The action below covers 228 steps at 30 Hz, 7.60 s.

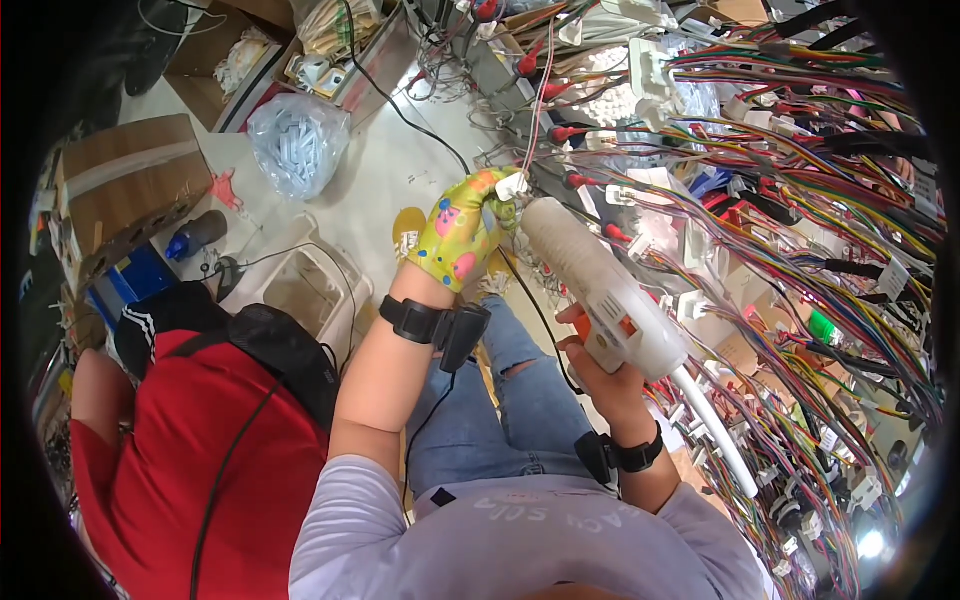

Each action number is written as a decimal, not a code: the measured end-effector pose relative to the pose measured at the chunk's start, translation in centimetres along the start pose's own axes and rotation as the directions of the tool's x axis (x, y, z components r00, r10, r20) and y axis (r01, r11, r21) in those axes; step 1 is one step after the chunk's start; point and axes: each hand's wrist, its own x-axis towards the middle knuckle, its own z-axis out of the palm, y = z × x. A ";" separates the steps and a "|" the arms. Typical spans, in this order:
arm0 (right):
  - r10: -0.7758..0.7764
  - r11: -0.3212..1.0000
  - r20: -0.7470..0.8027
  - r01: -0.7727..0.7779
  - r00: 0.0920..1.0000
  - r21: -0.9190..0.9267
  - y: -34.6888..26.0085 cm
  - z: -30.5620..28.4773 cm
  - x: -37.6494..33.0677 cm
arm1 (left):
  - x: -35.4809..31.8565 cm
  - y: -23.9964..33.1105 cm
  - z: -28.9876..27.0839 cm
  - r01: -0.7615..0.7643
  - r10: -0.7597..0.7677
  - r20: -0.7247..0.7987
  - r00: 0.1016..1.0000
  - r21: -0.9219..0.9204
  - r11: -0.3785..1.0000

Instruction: The person selects a connector from a rack of wire harnesses and applies glue to it using a glue gun, repeating this process for several other connectors.

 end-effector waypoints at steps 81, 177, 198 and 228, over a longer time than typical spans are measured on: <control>0.063 0.998 0.018 -0.063 0.998 -0.027 -0.5 -0.2 -0.2 | -1.0 1.1 0.9 0.201 -0.203 0.004 0.979 -0.159 0.967; 0.015 1.000 -0.109 -0.016 0.994 -0.006 -2.9 -0.2 -3.5 | -4.8 -1.0 6.1 -0.289 0.240 0.178 0.954 0.338 0.896; -0.007 0.999 -0.036 0.006 0.999 -0.050 -0.7 -1.0 -4.2 | -7.2 -2.7 7.9 -0.389 0.456 -0.034 0.889 0.468 0.793; -0.043 0.999 -0.038 0.043 0.998 -0.002 -1.3 -0.6 -3.9 | -7.6 -1.9 8.1 -0.486 0.560 0.003 0.829 0.500 0.717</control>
